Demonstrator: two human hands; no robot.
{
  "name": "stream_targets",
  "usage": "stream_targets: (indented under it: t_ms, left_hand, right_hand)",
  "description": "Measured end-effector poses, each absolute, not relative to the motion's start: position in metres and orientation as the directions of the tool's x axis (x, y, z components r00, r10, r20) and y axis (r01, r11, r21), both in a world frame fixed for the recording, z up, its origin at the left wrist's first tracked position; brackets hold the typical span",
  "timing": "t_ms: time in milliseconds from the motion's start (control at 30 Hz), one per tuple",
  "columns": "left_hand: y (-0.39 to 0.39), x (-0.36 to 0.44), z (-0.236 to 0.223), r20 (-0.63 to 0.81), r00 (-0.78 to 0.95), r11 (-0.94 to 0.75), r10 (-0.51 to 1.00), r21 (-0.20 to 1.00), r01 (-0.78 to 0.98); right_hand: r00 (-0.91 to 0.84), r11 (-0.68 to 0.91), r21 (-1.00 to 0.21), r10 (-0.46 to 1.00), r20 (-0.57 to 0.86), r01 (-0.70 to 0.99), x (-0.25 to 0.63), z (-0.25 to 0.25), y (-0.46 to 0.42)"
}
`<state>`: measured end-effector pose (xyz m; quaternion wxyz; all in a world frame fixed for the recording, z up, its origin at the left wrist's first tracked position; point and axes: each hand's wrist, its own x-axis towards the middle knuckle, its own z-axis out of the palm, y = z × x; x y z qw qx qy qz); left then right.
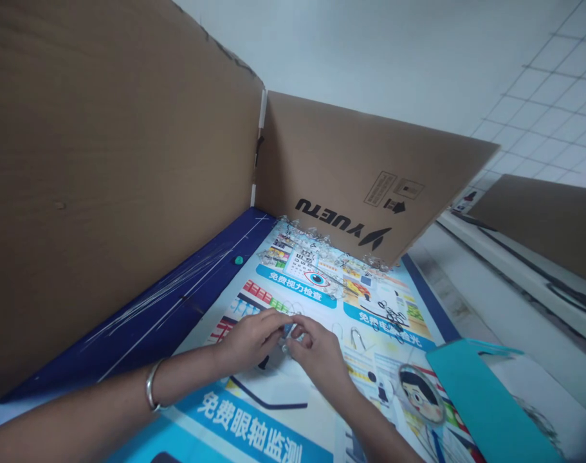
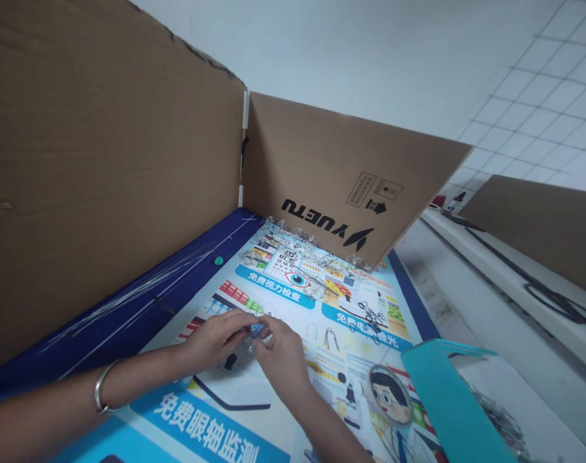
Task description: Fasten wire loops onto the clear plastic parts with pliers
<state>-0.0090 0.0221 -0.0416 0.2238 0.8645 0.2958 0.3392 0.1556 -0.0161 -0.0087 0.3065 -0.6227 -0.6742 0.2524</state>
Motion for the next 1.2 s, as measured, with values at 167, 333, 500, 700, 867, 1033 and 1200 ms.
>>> stream_targets:
  t_ms: [167,333,500,700,867,1033,1200]
  left_hand:
    - [0.021,-0.008,-0.043,0.424,0.557,-0.681,0.714,0.606,0.412]
    - [0.02,-0.008,-0.04,0.437,0.54,-0.677,0.719,0.614,0.406]
    - [0.019,-0.007,-0.039,0.432,0.515,-0.652,0.74,0.649,0.392]
    - [0.017,-0.004,-0.036,0.407,0.461,-0.592,0.789,0.704,0.392]
    - [0.018,-0.003,-0.035,0.411,0.448,-0.583,0.794,0.723,0.37]
    - [0.018,-0.005,-0.037,0.406,0.436,-0.566,0.803,0.747,0.349]
    - [0.017,-0.005,-0.037,0.43,0.421,-0.576,0.798,0.748,0.328]
  right_hand:
    - [-0.033,0.066,-0.751,0.998,0.059,0.656,0.157,-0.014,-0.015]
    - [-0.028,0.05,-0.786,0.999,0.042,0.617,0.158,-0.017,-0.014]
    - [-0.028,0.035,-0.822,0.999,0.023,0.568,0.156,-0.016,-0.014]
    - [-0.018,0.057,-0.829,0.998,0.057,0.556,0.155,-0.017,-0.016]
    - [-0.07,0.136,-0.819,0.991,0.117,0.558,0.156,-0.02,-0.016]
    - [-0.105,0.201,-0.77,0.979,0.174,0.605,0.158,-0.018,-0.015]
    - [-0.147,0.253,-0.718,0.967,0.208,0.648,0.161,-0.017,-0.016]
